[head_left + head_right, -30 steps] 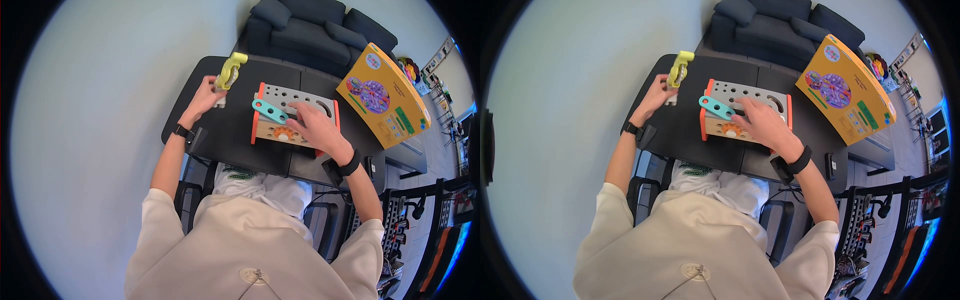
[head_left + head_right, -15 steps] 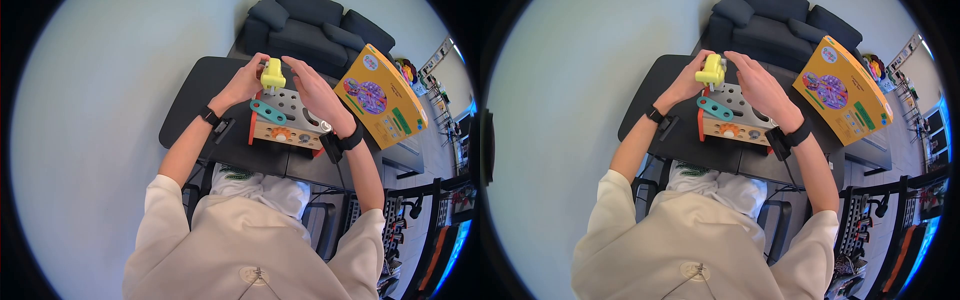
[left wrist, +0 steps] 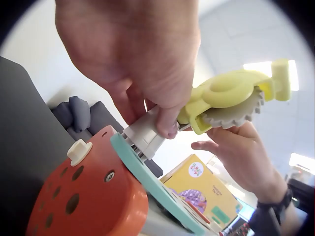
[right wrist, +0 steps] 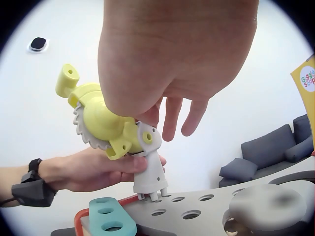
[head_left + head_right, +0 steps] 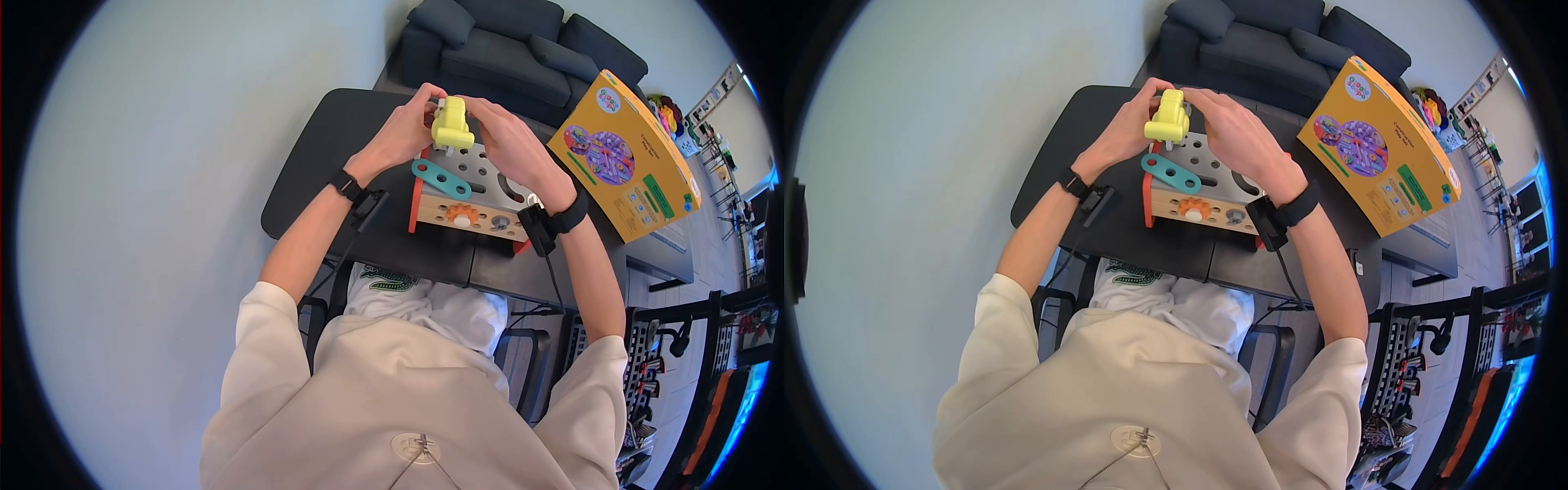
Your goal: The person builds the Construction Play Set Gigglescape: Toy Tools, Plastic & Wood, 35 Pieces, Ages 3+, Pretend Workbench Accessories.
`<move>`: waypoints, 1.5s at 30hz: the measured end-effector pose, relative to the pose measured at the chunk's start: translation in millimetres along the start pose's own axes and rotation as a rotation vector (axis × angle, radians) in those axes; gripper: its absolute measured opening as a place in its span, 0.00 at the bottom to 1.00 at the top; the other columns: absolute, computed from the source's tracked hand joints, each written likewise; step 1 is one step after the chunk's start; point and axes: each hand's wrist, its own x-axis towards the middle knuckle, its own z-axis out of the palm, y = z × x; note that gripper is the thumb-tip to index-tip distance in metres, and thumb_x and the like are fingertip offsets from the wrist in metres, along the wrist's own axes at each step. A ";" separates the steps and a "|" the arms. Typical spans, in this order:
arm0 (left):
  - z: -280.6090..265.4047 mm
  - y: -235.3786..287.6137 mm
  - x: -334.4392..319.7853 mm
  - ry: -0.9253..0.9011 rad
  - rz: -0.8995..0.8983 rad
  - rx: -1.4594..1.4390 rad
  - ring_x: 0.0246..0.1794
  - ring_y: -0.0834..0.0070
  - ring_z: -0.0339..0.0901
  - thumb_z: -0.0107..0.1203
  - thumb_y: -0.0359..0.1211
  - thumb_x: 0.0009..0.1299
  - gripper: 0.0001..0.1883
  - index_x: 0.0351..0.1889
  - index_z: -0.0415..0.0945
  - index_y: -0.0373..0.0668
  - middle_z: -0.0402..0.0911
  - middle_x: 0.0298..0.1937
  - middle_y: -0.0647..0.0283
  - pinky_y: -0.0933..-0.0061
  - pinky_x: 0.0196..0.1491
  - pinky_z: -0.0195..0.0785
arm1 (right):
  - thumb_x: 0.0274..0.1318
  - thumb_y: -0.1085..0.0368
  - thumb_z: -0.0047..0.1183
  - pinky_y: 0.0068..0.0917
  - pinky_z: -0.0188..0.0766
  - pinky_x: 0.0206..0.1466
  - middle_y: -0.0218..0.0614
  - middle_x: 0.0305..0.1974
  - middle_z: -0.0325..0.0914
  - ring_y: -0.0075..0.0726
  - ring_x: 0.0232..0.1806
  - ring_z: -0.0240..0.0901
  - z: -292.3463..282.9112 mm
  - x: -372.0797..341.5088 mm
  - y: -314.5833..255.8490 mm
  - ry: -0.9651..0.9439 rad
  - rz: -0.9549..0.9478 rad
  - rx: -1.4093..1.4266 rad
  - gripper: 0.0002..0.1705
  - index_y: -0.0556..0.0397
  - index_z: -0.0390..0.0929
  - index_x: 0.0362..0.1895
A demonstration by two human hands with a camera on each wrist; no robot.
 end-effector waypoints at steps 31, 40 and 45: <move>7.5 -19.4 1.9 -0.048 0.072 0.071 0.51 0.61 0.89 0.64 0.29 0.76 0.27 0.66 0.60 0.46 0.89 0.50 0.56 0.63 0.55 0.81 | 0.51 0.86 0.44 0.44 0.81 0.51 0.49 0.56 0.81 0.53 0.45 0.85 2.0 -6.9 0.1 -0.051 0.043 0.105 0.40 0.58 0.73 0.72; 16.9 -30.5 -0.6 0.027 0.122 0.040 0.54 0.48 0.88 0.58 0.23 0.77 0.25 0.67 0.60 0.45 0.88 0.53 0.48 0.54 0.55 0.80 | 0.54 0.85 0.44 0.38 0.81 0.50 0.45 0.62 0.79 0.45 0.42 0.85 6.2 -8.0 -0.4 -0.065 0.142 0.225 0.40 0.57 0.72 0.74; 15.3 -26.5 -2.0 -0.007 0.105 0.063 0.54 0.46 0.87 0.58 0.22 0.75 0.28 0.70 0.59 0.46 0.88 0.53 0.48 0.54 0.54 0.80 | 0.61 0.82 0.43 0.40 0.81 0.56 0.48 0.70 0.76 0.50 0.51 0.87 11.9 -19.3 1.1 -0.107 0.175 0.279 0.41 0.55 0.62 0.81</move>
